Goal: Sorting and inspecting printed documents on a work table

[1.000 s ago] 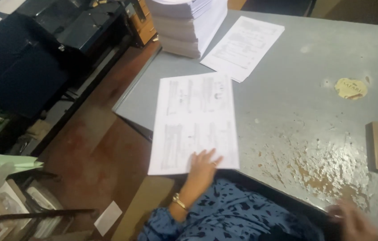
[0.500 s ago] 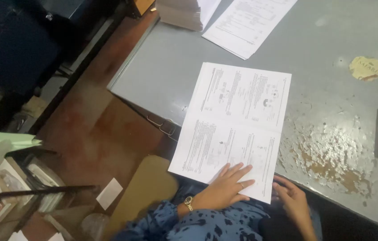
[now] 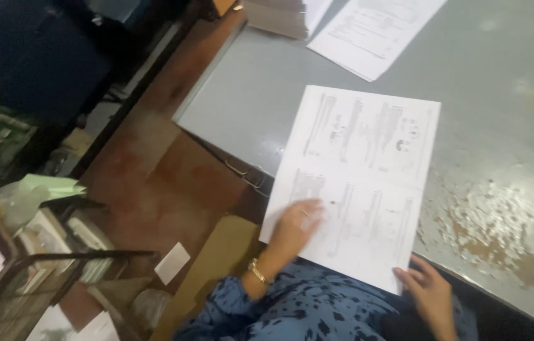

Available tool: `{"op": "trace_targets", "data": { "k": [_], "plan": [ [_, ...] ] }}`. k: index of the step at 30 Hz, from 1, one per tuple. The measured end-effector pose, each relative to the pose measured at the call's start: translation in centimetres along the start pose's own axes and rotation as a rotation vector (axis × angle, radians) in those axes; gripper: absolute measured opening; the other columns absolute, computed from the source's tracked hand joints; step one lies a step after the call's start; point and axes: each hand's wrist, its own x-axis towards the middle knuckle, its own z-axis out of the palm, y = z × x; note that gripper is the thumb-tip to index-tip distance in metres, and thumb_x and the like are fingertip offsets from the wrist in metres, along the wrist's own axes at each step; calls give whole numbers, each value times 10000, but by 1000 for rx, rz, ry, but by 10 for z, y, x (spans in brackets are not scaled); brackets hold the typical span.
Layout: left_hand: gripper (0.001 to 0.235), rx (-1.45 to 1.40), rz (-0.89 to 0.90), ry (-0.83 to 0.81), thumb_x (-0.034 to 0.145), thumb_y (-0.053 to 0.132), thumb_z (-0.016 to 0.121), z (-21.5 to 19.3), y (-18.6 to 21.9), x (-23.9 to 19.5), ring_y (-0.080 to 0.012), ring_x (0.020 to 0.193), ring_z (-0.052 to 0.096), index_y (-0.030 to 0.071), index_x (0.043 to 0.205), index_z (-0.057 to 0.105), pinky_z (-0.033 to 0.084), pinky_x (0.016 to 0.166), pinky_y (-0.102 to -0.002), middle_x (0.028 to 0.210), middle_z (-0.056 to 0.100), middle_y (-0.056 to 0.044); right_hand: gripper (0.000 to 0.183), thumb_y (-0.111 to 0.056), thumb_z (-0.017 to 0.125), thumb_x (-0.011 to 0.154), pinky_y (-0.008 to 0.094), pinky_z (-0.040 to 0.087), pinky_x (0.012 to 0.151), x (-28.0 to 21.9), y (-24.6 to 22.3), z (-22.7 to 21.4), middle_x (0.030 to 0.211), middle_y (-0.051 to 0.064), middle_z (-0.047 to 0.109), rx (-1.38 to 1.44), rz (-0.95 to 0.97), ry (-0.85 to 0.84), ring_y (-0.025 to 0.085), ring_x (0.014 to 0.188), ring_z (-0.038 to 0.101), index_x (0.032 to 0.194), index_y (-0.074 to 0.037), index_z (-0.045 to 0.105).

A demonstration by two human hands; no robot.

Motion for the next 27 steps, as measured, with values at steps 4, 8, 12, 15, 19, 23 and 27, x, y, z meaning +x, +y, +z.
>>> {"op": "trace_targets", "data": {
  "k": [4, 8, 12, 15, 19, 23, 27],
  "plan": [
    [118, -11, -390, 396, 941, 118, 669, -29, -65, -2, -233, 943, 699, 87, 1043, 718, 539, 902, -347, 1045, 723, -73, 538, -106, 804, 831, 318, 516, 830, -15, -24, 0, 1012, 250, 774, -120, -27, 100, 168, 930, 658, 1355, -66, 689],
    [368, -162, -880, 139, 948, 435, 618, -26, -123, -17, -215, 1100, 718, 132, 1129, 721, 530, 983, -353, 1155, 772, -52, 688, -135, 817, 819, 310, 479, 966, -51, -71, 18, 1006, 169, 746, -198, -144, 274, 171, 974, 661, 1479, -148, 623],
    [278, -521, -906, 82, 956, 275, 675, 6, -134, -23, -146, 947, 709, 68, 1124, 754, 553, 832, -275, 1097, 785, -58, 655, -143, 861, 860, 324, 535, 734, -21, -18, 5, 1278, 141, 729, -589, -728, 477, 198, 735, 673, 1480, -42, 672],
    [320, -579, -904, 39, 933, 253, 683, 5, -110, -12, -151, 940, 727, 20, 1141, 749, 566, 817, -276, 1084, 786, -77, 1037, -535, 849, 558, 689, 273, 1254, -19, -33, 9, 1649, 343, 363, -946, -1224, 274, 531, 1553, 332, 1474, -158, 541],
    [295, -693, -820, 58, 930, 208, 695, 25, -99, 2, -130, 928, 731, 19, 1149, 748, 582, 833, -254, 1073, 790, -70, 775, -307, 810, 756, 572, 326, 1192, -24, -43, 26, 1624, 83, 396, -872, -1244, -151, 363, 1489, 388, 1454, -205, 489],
    [364, -653, -746, -24, 933, 264, 682, 35, -76, 27, -124, 902, 739, 13, 1190, 742, 585, 797, -244, 1061, 793, -78, 218, -201, 736, 874, 300, 549, 1044, -29, -49, 22, 1217, -10, 765, -689, -1125, -94, 158, 1088, 745, 1092, -197, 752],
    [352, -709, -708, -140, 978, 216, 628, 29, -30, 56, -214, 995, 767, 3, 1250, 694, 641, 875, -320, 1150, 774, -134, 624, -228, 814, 799, 396, 477, 1160, -35, -75, 17, 1396, 74, 662, -719, -1199, -81, 274, 1326, 612, 1375, -90, 616]
  ]
}}
